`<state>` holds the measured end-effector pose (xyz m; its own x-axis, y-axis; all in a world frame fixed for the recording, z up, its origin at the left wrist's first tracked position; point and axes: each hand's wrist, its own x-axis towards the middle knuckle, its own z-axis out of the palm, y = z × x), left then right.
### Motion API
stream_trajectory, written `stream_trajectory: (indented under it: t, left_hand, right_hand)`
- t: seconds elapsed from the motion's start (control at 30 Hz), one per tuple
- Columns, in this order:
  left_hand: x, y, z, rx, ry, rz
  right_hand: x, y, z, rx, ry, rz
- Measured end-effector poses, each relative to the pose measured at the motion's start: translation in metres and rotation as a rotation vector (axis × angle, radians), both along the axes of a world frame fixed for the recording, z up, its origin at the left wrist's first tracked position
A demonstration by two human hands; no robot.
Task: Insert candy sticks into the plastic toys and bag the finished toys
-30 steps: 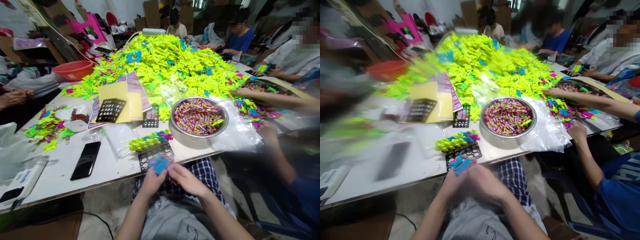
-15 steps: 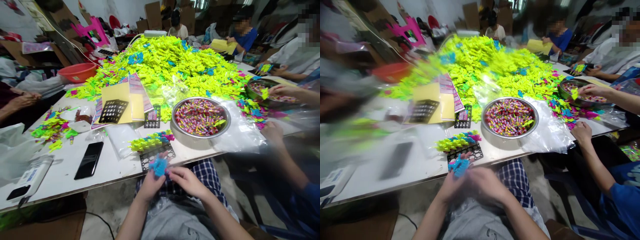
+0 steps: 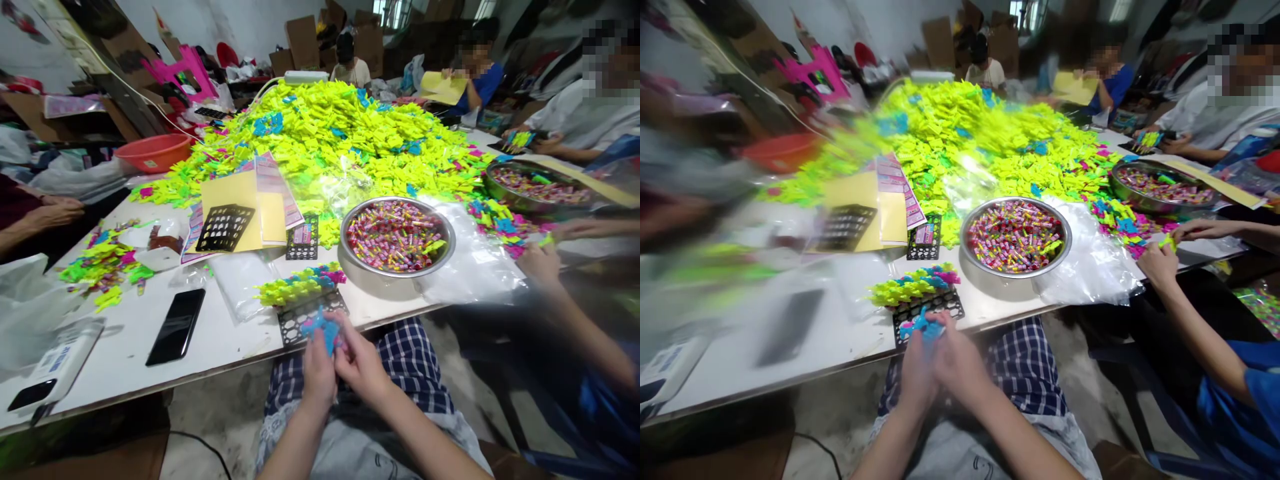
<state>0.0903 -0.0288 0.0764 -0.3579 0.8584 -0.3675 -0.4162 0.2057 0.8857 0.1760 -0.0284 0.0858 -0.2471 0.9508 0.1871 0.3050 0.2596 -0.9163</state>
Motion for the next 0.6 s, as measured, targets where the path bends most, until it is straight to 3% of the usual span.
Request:
stream_trajectory:
  t: [0.13, 0.47, 0.6]
  left_hand:
    - [0.01, -0.004, 0.009, -0.024, 0.026, 0.035]
    - [0.025, -0.005, 0.033, 0.061, 0.079, -0.063]
    - [0.019, -0.003, 0.027, 0.06, 0.088, -0.086]
  right_hand:
    - [0.002, -0.002, -0.003, 0.095, -0.003, -0.039]
    - [0.013, -0.005, 0.004, 0.077, 0.037, -0.028]
    - [0.014, -0.001, 0.007, 0.028, 0.027, 0.001]
